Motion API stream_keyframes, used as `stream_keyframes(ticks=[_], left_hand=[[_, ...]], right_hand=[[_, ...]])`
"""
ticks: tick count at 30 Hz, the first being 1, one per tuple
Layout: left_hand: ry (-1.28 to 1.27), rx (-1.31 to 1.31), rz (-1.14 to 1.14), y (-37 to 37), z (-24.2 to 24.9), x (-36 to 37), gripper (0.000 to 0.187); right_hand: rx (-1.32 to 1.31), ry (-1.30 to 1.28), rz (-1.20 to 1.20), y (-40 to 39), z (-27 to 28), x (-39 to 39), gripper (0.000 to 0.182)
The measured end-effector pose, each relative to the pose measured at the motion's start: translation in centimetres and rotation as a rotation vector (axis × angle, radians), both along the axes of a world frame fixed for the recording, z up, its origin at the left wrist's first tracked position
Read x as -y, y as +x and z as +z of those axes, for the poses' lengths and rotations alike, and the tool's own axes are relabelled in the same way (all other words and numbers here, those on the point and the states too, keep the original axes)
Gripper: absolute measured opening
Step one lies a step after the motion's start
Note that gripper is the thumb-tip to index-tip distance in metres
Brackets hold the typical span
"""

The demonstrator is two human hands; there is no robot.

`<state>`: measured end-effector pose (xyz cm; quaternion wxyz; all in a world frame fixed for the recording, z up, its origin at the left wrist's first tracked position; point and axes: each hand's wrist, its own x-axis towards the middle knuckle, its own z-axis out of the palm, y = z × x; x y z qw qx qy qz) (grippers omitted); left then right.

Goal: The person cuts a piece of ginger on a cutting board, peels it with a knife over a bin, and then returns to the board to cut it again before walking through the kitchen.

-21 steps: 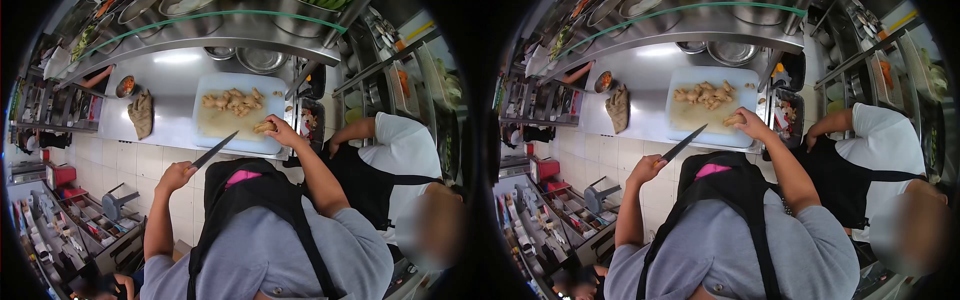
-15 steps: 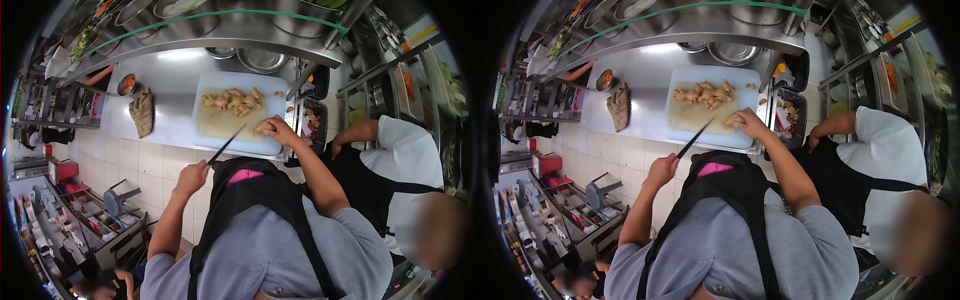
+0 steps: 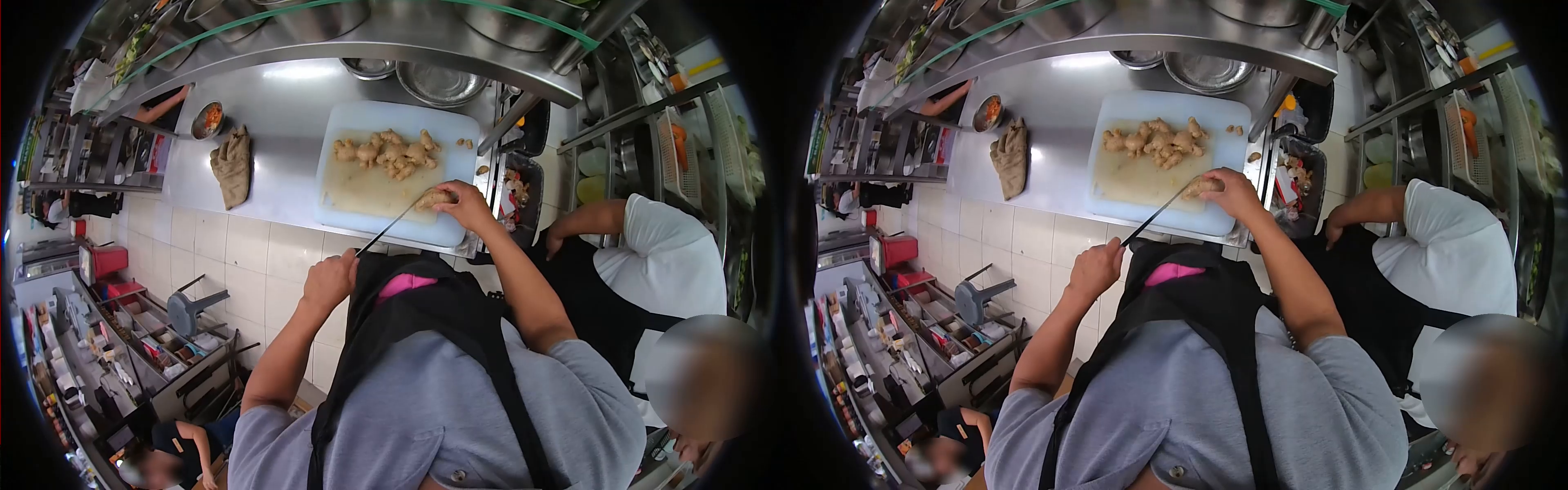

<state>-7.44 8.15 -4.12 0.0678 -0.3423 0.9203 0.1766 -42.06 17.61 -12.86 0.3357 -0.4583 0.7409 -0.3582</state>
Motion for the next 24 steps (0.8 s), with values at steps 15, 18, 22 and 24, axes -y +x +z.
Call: stream_keyframes(ticks=[15, 18, 22, 24], left_hand=[[0.038, 0.055, -0.060, -0.6, 1.0, 1.4, 0.020], [0.047, 0.047, -0.083, -0.5, 1.0, 1.9, 0.023], [0.101, 0.036, -0.082, -0.6, 0.0, 1.5, 0.023], [0.113, 0.023, -0.077, -0.7, -0.7, 1.0, 0.023]], right_hand=[[-0.118, 0.023, 0.023, 0.2, 0.7, 0.2, 0.047], [-0.103, 0.044, 0.038, 0.2, 0.9, 0.2, 0.047], [-0.120, 0.056, 0.050, 0.1, 1.2, 0.3, 0.046], [-0.107, 0.034, 0.074, -0.1, 1.0, 0.5, 0.045]])
